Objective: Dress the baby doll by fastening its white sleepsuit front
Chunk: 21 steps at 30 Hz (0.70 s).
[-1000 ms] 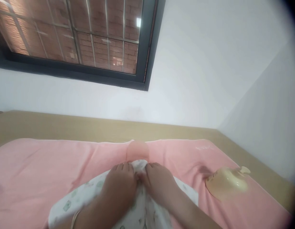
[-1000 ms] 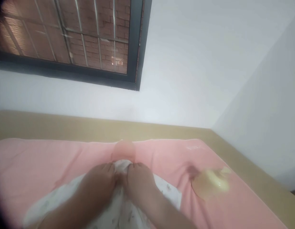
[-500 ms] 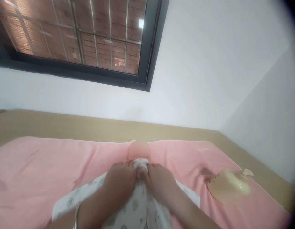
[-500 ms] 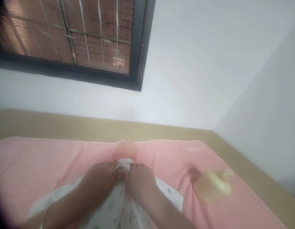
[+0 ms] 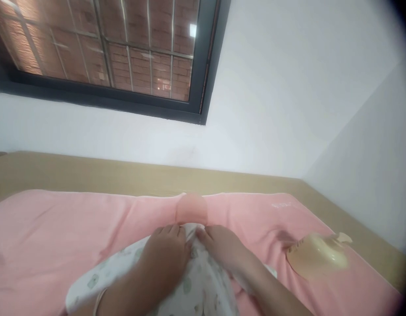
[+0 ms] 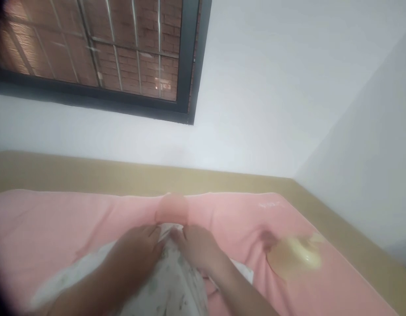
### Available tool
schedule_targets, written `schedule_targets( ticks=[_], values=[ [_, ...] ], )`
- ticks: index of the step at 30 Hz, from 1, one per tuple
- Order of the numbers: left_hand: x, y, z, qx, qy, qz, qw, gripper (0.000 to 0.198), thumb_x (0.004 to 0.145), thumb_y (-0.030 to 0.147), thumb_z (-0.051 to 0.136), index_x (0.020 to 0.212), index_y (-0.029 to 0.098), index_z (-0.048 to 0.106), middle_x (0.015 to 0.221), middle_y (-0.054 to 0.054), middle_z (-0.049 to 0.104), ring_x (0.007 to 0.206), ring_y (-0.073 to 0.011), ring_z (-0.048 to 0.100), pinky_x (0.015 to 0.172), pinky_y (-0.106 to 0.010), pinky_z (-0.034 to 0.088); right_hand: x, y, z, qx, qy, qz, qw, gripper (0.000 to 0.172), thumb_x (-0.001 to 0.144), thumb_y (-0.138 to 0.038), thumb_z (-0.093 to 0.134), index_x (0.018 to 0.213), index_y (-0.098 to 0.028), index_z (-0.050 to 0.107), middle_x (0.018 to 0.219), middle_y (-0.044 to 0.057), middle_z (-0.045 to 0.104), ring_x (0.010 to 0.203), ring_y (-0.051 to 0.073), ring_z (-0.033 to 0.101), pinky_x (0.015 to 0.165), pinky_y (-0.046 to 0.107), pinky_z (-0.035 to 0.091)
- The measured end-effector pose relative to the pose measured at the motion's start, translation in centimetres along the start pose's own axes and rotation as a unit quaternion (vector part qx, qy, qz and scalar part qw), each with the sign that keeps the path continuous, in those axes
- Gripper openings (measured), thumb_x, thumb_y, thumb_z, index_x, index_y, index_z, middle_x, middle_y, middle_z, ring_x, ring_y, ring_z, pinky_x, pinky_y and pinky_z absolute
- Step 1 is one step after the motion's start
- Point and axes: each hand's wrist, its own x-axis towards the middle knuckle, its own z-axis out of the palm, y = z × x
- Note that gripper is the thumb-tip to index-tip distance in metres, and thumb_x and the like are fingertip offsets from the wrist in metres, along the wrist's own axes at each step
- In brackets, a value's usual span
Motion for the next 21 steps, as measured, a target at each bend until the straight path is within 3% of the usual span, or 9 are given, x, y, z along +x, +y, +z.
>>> schedule_targets(
  ticks=[2, 6, 8, 13, 15, 21],
  values=[
    [0.1, -0.1, 0.1, 0.019, 0.002, 0.026, 0.999, 0.038, 0.093, 0.029, 0.029, 0.091, 0.016, 0.064, 0.088, -0.013, 0.065, 0.085, -0.0255, 0.06, 0.078, -0.04, 0.042, 0.1, -0.1, 0.1, 0.011, -0.004, -0.004, 1.0, 0.061, 0.097, -0.047, 0.014, 0.084, -0.016, 0.064, 0.082, 0.01, 0.066, 0.076, 0.019, 0.059, 0.068, 0.029, 0.038],
    [0.9, -1.8, -0.2, -0.058, -0.063, 0.014, 0.996, 0.042, 0.093, 0.034, 0.026, 0.076, 0.019, 0.061, 0.077, -0.005, 0.065, 0.067, -0.0181, 0.058, 0.062, -0.03, 0.041, -1.7, -1.8, 0.9, -0.059, 0.102, -0.047, 0.992, 0.041, 0.092, -0.048, 0.035, 0.09, -0.017, 0.061, 0.093, 0.011, 0.064, 0.091, 0.025, 0.056, 0.082, 0.035, 0.037],
    [1.0, -2.1, -0.3, -0.097, -0.082, 0.002, 0.992, 0.045, 0.094, 0.038, 0.024, 0.074, 0.02, 0.061, 0.075, -0.003, 0.064, 0.065, -0.0165, 0.058, 0.059, -0.028, 0.04, -2.0, -2.0, 1.1, -0.078, 0.115, -0.051, 0.989, 0.039, 0.09, -0.049, 0.039, 0.092, -0.017, 0.061, 0.096, 0.011, 0.064, 0.095, 0.026, 0.055, 0.084, 0.036, 0.036],
    [-0.2, -0.5, 0.0, -0.027, 0.015, 0.009, 0.999, 0.043, 0.094, 0.037, 0.026, 0.089, 0.015, 0.063, 0.089, -0.013, 0.065, 0.083, -0.0226, 0.06, 0.075, -0.034, 0.043, 0.3, 0.2, 0.3, 0.01, 0.02, -0.006, 1.0, 0.06, 0.096, -0.05, 0.016, 0.081, -0.017, 0.063, 0.079, 0.008, 0.065, 0.074, 0.019, 0.059, 0.066, 0.028, 0.038],
    [-0.3, -0.2, 0.1, -0.021, 0.025, 0.006, 0.999, 0.041, 0.094, 0.037, 0.028, 0.094, 0.015, 0.063, 0.094, -0.014, 0.066, 0.088, -0.0238, 0.06, 0.079, -0.036, 0.043, 0.4, 0.6, 0.1, 0.052, -0.005, -0.01, 0.999, 0.061, 0.096, -0.051, 0.016, 0.081, -0.018, 0.064, 0.079, 0.006, 0.066, 0.071, 0.017, 0.059, 0.063, 0.026, 0.037],
    [0.9, -1.3, -0.7, -0.131, -0.07, -0.02, 0.989, 0.044, 0.094, 0.042, 0.025, 0.083, 0.026, 0.064, 0.088, -0.001, 0.068, 0.078, -0.0188, 0.062, 0.069, -0.03, 0.043, -2.1, -1.1, 0.5, -0.026, 0.099, -0.05, 0.993, 0.045, 0.089, -0.058, 0.037, 0.088, -0.019, 0.06, 0.09, 0.007, 0.065, 0.087, 0.021, 0.057, 0.073, 0.029, 0.036]
  ],
)
